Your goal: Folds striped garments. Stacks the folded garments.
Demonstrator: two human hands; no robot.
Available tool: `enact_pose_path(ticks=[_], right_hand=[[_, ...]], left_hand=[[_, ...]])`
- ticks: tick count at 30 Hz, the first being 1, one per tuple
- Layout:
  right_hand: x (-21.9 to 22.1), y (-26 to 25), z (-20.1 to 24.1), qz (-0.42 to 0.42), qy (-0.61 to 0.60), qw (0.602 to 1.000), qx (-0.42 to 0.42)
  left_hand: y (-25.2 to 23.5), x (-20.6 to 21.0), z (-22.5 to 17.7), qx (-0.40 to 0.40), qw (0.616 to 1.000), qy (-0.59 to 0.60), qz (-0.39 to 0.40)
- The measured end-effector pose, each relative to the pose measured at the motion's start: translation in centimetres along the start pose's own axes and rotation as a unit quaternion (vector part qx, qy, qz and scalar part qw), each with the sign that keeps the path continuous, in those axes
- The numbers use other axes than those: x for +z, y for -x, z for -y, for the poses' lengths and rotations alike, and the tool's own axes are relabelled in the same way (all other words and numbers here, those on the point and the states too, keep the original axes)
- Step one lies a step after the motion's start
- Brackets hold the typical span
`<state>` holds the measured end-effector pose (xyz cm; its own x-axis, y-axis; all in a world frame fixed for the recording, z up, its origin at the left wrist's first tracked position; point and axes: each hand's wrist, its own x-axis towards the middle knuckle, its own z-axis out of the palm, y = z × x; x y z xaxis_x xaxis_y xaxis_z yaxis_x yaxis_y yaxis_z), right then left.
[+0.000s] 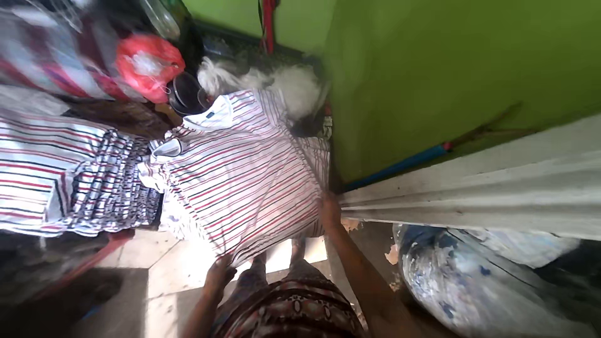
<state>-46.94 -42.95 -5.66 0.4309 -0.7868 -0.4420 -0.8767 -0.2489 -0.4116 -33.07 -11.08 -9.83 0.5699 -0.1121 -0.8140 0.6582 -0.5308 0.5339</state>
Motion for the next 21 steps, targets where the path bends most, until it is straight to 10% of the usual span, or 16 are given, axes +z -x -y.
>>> enact_pose_path(ticks=[11,21], right_hand=[[-11.8,1.6,2.7,0.087,-0.294,0.95,-0.053],[-0.6,1.3,-1.9,0.003,0.001,1.0,-0.013]], left_hand=[[0.6,-0.1,-0.7,0.017,1.0,0.018,0.0],[0.0,0.0,-0.5,-0.001,1.0,0.008,-0.004]])
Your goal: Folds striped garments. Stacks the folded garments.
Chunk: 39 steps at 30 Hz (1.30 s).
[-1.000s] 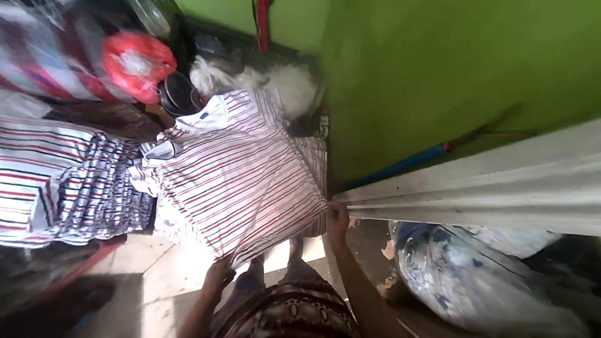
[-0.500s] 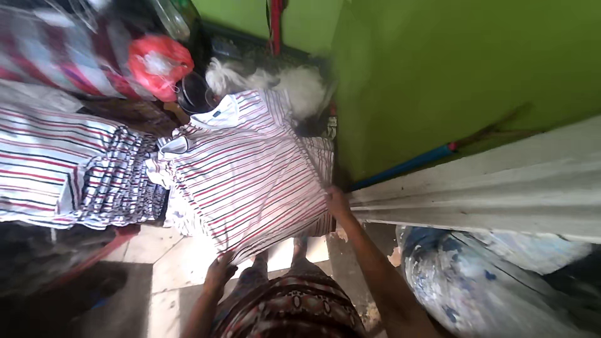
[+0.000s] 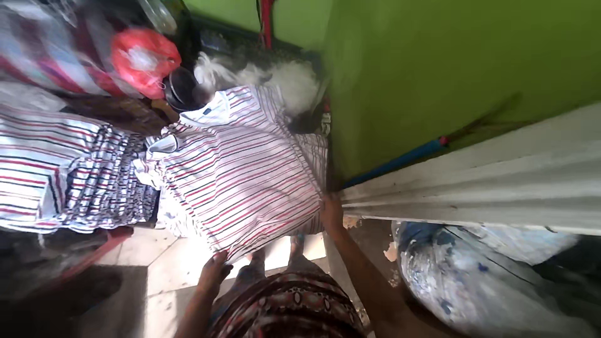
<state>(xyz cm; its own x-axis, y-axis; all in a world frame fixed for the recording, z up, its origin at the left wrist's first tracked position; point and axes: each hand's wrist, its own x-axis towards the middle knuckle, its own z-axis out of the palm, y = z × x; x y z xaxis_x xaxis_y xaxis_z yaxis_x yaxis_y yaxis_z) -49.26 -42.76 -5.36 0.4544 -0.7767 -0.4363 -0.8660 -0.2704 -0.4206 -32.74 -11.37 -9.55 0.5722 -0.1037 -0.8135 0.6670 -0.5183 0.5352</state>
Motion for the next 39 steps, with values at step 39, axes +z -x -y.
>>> enact_pose_path(ticks=[39], right_hand=[[-2.3,-0.5,1.7,0.081,0.006,0.996,-0.022]], left_hand=[[-0.5,-1.1,-0.2,-0.011,0.999,0.014,0.034]])
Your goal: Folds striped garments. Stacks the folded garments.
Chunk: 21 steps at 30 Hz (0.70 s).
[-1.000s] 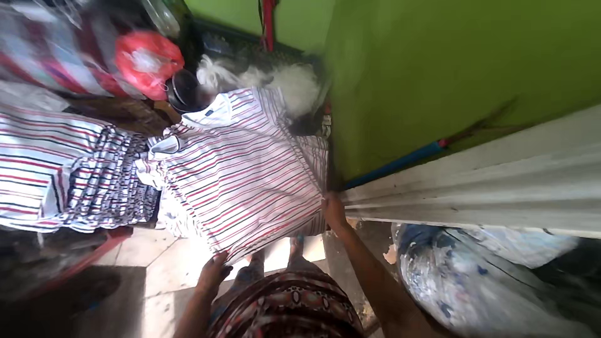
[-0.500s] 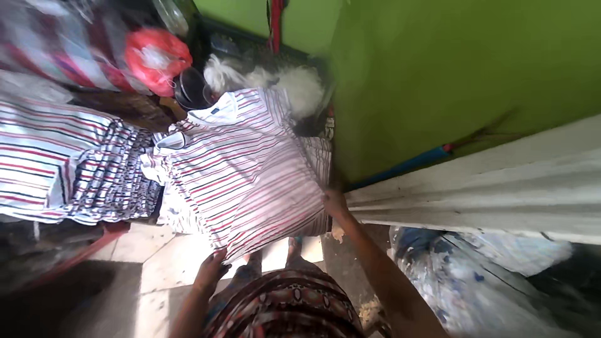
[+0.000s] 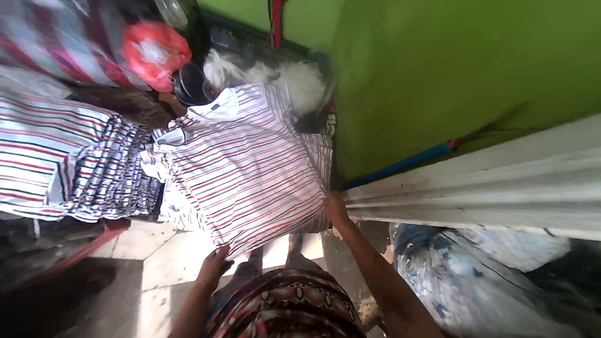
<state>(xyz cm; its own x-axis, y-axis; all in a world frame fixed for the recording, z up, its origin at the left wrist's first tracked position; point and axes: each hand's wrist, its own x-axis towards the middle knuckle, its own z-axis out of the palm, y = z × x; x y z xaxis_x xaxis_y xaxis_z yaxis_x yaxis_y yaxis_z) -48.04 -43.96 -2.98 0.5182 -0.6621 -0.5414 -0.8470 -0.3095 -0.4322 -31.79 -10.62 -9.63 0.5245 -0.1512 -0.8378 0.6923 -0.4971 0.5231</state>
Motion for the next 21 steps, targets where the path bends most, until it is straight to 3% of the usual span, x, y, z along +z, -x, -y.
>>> enact_pose_path(ticks=[4,8,10,14,17,21], right_hand=[[-4.3,0.8,3.5,0.013,-0.071,0.997,-0.025],[-7.4,1.2,6.7,-0.01,-0.227,0.964,-0.136],[-6.2,0.6,6.1,0.028,-0.256,0.961,-0.099],[-1.7,-1.8,2.0,0.088,-0.112,0.99,0.014],[-0.2,-1.1,1.3,0.003,-0.017,1.0,0.012],[2.6,-1.4,0.4,-0.095,0.019,0.995,-0.009]], left_hand=[[-0.3,-0.1,0.1,0.003,1.0,-0.007,0.007],[0.0,-0.2,-0.3,0.016,1.0,-0.003,0.009],[0.1,-0.2,-0.3,0.023,1.0,0.003,0.005],[0.0,-0.5,0.1,0.02,1.0,0.008,0.012],[0.4,-0.5,0.3,0.021,1.0,0.011,0.013],[0.0,-0.3,0.4,0.014,1.0,0.017,0.014]])
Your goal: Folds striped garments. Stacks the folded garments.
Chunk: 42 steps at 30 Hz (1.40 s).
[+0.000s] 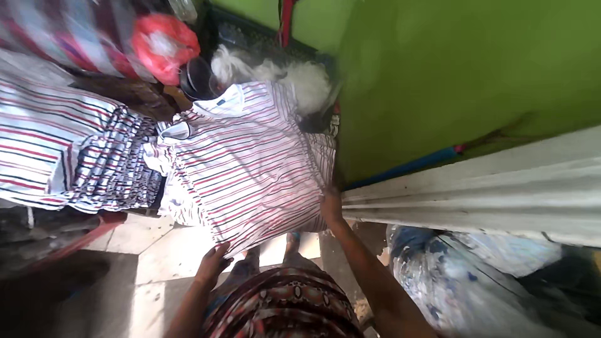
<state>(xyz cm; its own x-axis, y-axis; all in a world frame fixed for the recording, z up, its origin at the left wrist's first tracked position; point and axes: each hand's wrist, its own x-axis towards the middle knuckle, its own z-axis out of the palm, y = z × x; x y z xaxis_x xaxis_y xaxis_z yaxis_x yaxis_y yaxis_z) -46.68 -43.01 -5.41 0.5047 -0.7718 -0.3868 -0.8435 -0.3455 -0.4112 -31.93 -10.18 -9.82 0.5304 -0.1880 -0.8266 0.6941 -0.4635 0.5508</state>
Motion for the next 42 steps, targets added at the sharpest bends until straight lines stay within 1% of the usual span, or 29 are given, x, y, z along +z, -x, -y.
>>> enact_pose_path(ticks=[2,7,10,14,17,21,25,27,29,30,32,34,35,37,40,42], right_hand=[[0.7,0.2,-0.1,-0.019,0.003,1.0,0.006],[1.4,0.0,-0.5,-0.035,0.002,0.999,0.008],[0.8,-0.2,-0.1,-0.016,0.004,1.0,0.012],[0.2,0.0,-0.1,-0.021,-0.036,0.999,0.006],[0.0,0.0,-0.3,-0.017,-0.078,0.997,0.017],[-1.5,0.0,0.7,0.014,-0.147,0.986,0.077],[-3.7,0.0,2.0,0.101,-0.145,0.978,0.111],[-4.6,-0.4,2.5,0.149,-0.118,0.977,0.102],[-5.8,-0.9,3.4,0.199,-0.076,0.974,0.072],[-6.6,-1.0,3.8,0.208,-0.073,0.974,0.05],[-8.8,-1.1,4.7,0.189,-0.131,0.973,-0.002],[-10.2,-0.8,5.2,0.161,-0.241,0.957,-0.015],[-10.0,-0.7,5.0,0.152,-0.283,0.947,-0.006],[-7.5,-1.1,3.5,0.151,-0.287,0.945,0.027],[-3.7,-1.3,1.1,0.18,-0.188,0.962,0.086],[-2.0,-0.5,0.3,0.175,-0.157,0.969,0.073]], left_hand=[[0.0,-0.1,0.1,0.002,1.0,0.0,-0.001],[-0.1,-0.1,0.1,-0.001,1.0,-0.001,-0.001],[0.0,0.0,0.0,-0.004,1.0,0.001,-0.005],[0.2,0.1,-0.3,-0.004,1.0,-0.006,-0.006],[0.2,0.2,-0.2,-0.002,1.0,-0.009,-0.008],[0.3,0.0,-0.4,-0.007,1.0,-0.007,-0.003],[0.3,0.0,-0.4,0.0,1.0,-0.019,0.001],[0.3,-0.1,-0.6,0.002,0.999,-0.031,0.008],[0.3,-0.1,-0.8,0.002,0.999,-0.034,0.004],[0.4,-0.1,-0.9,0.0,1.0,-0.031,0.002],[0.5,0.0,-1.1,-0.001,1.0,-0.023,-0.001],[0.6,-0.2,-1.0,0.001,1.0,-0.017,0.004],[0.7,-0.2,-1.0,0.005,1.0,-0.014,0.006],[0.8,-0.2,-1.1,0.01,1.0,-0.002,0.001],[0.8,-0.4,-0.7,0.008,1.0,0.008,-0.002],[0.9,-0.5,-0.5,0.006,1.0,0.016,0.0]])
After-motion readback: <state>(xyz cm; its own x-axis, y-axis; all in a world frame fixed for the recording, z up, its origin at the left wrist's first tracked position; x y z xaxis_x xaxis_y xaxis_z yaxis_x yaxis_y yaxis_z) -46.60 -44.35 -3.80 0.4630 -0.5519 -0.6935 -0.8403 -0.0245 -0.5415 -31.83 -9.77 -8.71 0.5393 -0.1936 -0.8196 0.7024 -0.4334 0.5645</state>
